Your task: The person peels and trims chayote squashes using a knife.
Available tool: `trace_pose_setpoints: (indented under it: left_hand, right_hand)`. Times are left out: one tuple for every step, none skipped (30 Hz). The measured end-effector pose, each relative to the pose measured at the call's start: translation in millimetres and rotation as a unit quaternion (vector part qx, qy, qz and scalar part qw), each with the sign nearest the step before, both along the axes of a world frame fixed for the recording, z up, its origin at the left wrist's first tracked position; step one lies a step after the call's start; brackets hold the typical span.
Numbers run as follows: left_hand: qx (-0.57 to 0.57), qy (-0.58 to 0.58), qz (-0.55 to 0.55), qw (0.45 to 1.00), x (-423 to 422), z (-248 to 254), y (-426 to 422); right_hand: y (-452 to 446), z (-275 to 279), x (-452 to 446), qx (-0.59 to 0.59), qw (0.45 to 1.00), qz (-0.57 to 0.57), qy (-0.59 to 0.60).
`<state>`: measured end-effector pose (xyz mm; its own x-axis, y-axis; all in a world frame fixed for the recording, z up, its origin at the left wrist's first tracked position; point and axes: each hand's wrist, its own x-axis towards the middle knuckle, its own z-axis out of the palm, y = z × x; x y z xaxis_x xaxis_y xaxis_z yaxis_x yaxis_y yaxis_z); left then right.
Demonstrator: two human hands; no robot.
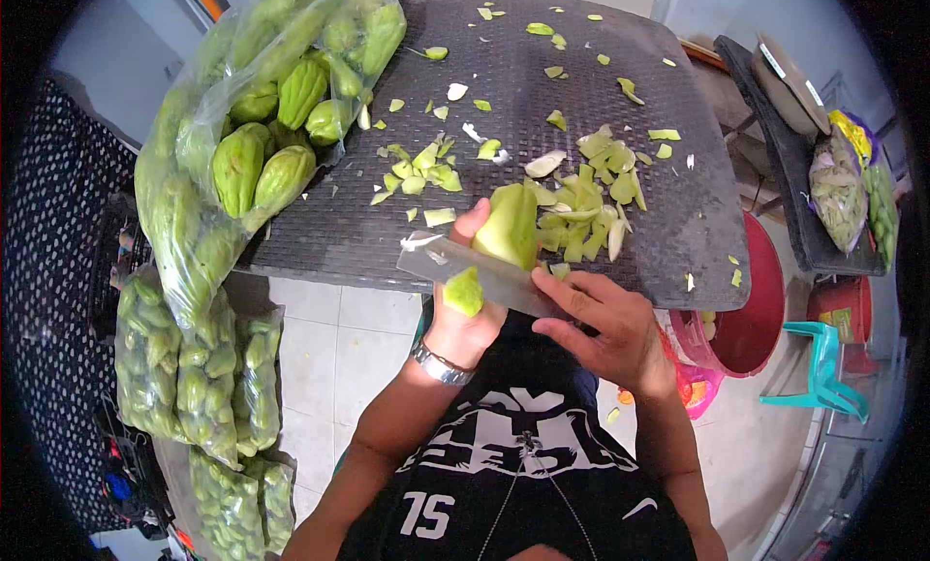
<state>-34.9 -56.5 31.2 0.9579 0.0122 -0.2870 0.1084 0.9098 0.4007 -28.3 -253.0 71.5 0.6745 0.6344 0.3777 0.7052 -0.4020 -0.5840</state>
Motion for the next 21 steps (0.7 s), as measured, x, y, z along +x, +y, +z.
trace_pose_setpoints:
  left_hand:
    - [0.007, 0.003, 0.000, 1.000, 0, -1, 0]
    - [0.013, 0.007, -0.001, 1.000, 0, -2, -1]
    - [0.020, 0.010, -0.002, 1.000, 0, -3, -1]
    - [0.021, 0.021, 0.002, 1.000, 1, -3, -2]
    - [0.021, 0.032, 0.006, 0.999, 1, -2, -4]
    - [0.022, 0.044, 0.011, 0.999, 0, -2, -4]
    - [0.037, 0.033, -0.015, 0.999, -3, 1, -1]
    - [0.051, 0.022, -0.041, 0.998, -8, 7, 3]
    - [0.065, 0.012, -0.068, 0.995, -13, 11, 6]
    - [0.063, 0.014, -0.065, 0.996, -15, 16, 6]
    - [0.061, 0.016, -0.061, 0.996, -18, 20, 6]
    - [0.059, 0.017, -0.055, 0.997, -19, 22, 6]
    - [0.070, 0.026, -0.039, 0.996, -15, 22, 6]
    - [0.072, 0.028, -0.031, 0.997, -11, 22, 6]
    - [0.074, 0.029, -0.023, 0.997, -6, 20, 6]
    - [0.076, 0.030, -0.016, 0.997, -4, 18, 5]
    - [0.079, 0.029, -0.020, 0.996, -2, 17, 4]
    - [0.072, 0.035, 0.004, 0.997, -1, 14, 2]
    - [0.066, 0.041, 0.028, 0.997, 0, 9, -1]
    - [0.060, 0.050, 0.051, 0.996, -1, 3, -5]
    - [0.044, 0.036, 0.075, 0.996, -3, -2, -8]
  right_hand:
    - [0, 0, 3, -0.001, 1.000, 0.004, -0.006]
    - [-2, -1, 6, -0.001, 1.000, 0.008, -0.013]
    - [-5, -2, 9, -0.002, 1.000, 0.011, -0.019]
    - [-6, -1, 11, 0.001, 1.000, 0.015, -0.013]
    - [-8, 1, 12, 0.003, 1.000, 0.020, -0.008]
    - [-10, 1, 14, 0.005, 1.000, 0.025, -0.001]
    - [-14, -2, 19, 0.018, 1.000, -0.008, -0.007]
    - [-20, -7, 26, 0.031, 0.999, -0.041, -0.013]
    - [-28, -10, 32, 0.043, 0.996, -0.075, -0.019]
    - [-39, -10, 41, 0.030, 0.994, -0.102, 0.033]
    - [-51, -9, 50, 0.015, 0.988, -0.127, 0.084]
    - [-56, -6, 56, 0.001, 0.979, -0.151, 0.134]
    - [-55, -5, 54, 0.006, 0.973, -0.162, 0.164]
    - [-51, -3, 50, 0.012, 0.966, -0.174, 0.191]
    - [-46, 0, 45, 0.015, 0.966, -0.171, 0.193]
    - [-41, 3, 39, 0.018, 0.966, -0.167, 0.195]
    - [-34, 6, 30, 0.018, 0.974, -0.148, 0.171]
    - [-25, 7, 23, 0.018, 0.980, -0.128, 0.148]
    - [-16, 5, 19, 0.036, 0.990, -0.092, 0.104]
    - [-8, 1, 14, 0.055, 0.995, -0.057, 0.061]
    - [-4, -2, 10, 0.073, 0.997, -0.023, 0.019]
